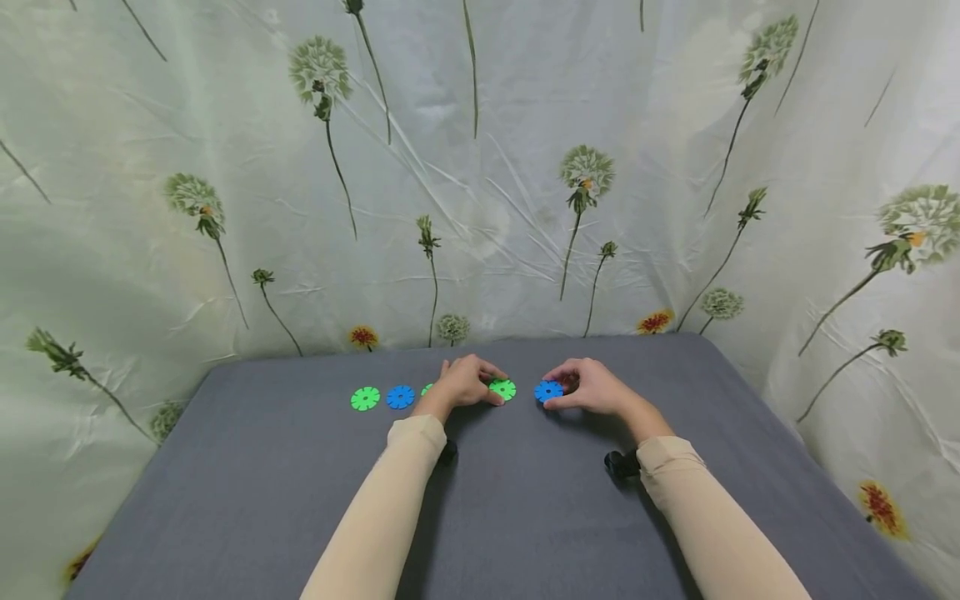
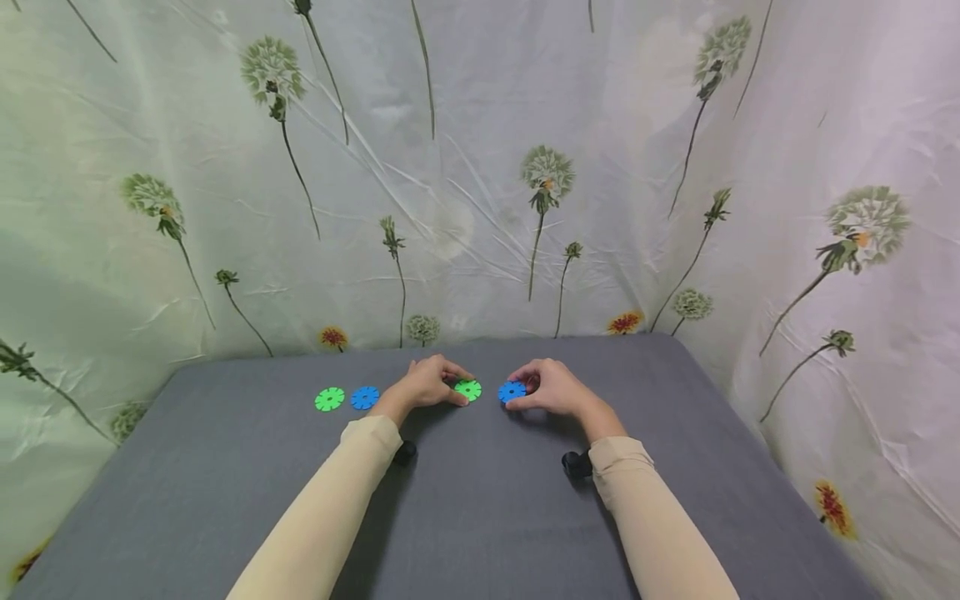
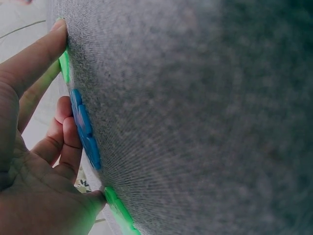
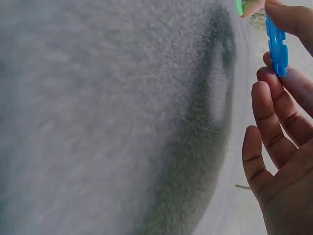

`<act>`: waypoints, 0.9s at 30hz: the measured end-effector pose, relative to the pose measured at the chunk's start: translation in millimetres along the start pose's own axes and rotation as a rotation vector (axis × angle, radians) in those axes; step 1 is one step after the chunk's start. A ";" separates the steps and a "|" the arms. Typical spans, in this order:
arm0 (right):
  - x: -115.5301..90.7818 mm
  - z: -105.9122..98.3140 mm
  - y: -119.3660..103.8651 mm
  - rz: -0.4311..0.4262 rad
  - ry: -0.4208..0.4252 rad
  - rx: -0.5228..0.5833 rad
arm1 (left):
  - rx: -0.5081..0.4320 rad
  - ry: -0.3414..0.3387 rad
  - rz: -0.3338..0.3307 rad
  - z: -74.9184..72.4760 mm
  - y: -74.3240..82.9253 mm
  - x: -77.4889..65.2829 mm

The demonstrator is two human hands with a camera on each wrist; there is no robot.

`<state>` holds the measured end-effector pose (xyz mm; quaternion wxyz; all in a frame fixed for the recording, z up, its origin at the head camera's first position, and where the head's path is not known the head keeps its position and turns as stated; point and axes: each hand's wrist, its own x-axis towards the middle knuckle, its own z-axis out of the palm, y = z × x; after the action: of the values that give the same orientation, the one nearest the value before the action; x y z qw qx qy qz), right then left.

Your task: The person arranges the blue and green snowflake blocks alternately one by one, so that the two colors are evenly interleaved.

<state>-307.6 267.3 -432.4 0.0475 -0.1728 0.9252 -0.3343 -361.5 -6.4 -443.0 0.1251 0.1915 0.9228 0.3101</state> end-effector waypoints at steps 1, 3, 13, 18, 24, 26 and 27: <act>2.9 0.4 0.1 0.002 -0.004 -0.005 | 0.002 0.000 0.001 0.0 -0.3 0.4; 8.2 1.2 1.0 0.019 -0.009 -0.017 | 0.004 -0.001 0.003 0.1 -0.9 1.4; 23.4 7.2 3.3 0.042 -0.032 -0.052 | 0.005 0.000 0.022 0.5 -3.3 1.9; 26.5 12.5 -4.0 0.068 -0.015 -0.058 | 0.013 -0.002 0.015 -1.4 -1.0 0.5; 28.1 15.1 -8.4 0.095 -0.031 -0.067 | 0.034 -0.002 0.030 -1.6 1.6 -0.6; 29.0 15.9 -7.3 0.098 -0.045 -0.066 | 0.034 -0.003 0.033 -1.4 1.5 -0.9; 29.4 16.3 -6.8 0.099 -0.051 -0.064 | 0.033 -0.003 0.031 -1.3 1.2 -1.2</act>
<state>-329.9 242.3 -439.8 0.0821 -0.1369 0.9414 -0.2972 -360.6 -6.7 -441.0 0.1184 0.2084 0.9245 0.2964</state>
